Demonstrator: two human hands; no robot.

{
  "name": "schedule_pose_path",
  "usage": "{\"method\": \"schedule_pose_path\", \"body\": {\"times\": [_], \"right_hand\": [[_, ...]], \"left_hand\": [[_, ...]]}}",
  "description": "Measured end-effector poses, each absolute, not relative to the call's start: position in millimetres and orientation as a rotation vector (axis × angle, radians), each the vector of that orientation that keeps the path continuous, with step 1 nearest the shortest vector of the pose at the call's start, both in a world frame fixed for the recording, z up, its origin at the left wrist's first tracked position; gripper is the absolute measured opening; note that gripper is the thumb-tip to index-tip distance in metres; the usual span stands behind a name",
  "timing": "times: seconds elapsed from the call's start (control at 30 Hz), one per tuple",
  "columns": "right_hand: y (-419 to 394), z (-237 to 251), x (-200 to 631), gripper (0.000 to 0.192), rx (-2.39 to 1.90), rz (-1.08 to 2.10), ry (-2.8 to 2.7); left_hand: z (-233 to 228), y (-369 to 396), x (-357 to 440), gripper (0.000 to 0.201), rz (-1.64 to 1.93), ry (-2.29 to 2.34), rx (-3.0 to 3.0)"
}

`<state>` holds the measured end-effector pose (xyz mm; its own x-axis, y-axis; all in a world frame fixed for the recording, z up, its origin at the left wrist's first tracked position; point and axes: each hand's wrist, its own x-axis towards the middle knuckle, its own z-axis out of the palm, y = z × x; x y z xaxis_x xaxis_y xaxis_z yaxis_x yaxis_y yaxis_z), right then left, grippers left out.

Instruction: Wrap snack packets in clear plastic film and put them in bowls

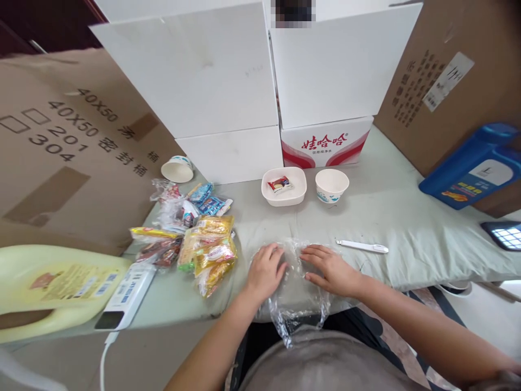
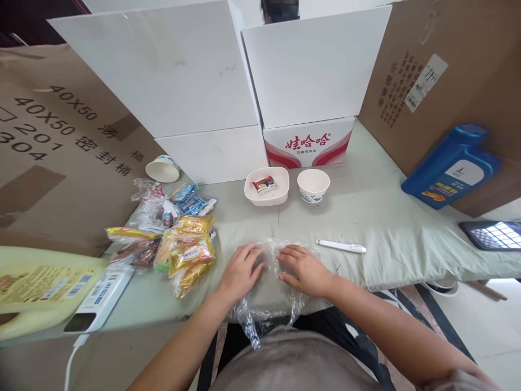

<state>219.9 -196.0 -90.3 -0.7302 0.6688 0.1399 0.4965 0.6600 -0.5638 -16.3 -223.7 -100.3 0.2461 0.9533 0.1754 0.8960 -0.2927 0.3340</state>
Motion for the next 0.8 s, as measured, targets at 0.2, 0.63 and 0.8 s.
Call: {"method": "schedule_pose_path", "body": {"times": [0.2, 0.63, 0.8], "right_hand": [[-188, -102, 197, 0.064, -0.774, 0.677, -2.728], [-191, -102, 225, 0.033, -0.866, 0.262, -2.662], [-192, -118, 225, 0.097, -1.289, 0.224, -2.648]], "left_hand": [[-120, -216, 1, 0.065, 0.166, 1.766, 2.494], [-113, -214, -6, 0.068, 0.049, 1.804, 2.431], [-113, -215, -10, 0.070, 0.047, 1.838, 2.415]]}}
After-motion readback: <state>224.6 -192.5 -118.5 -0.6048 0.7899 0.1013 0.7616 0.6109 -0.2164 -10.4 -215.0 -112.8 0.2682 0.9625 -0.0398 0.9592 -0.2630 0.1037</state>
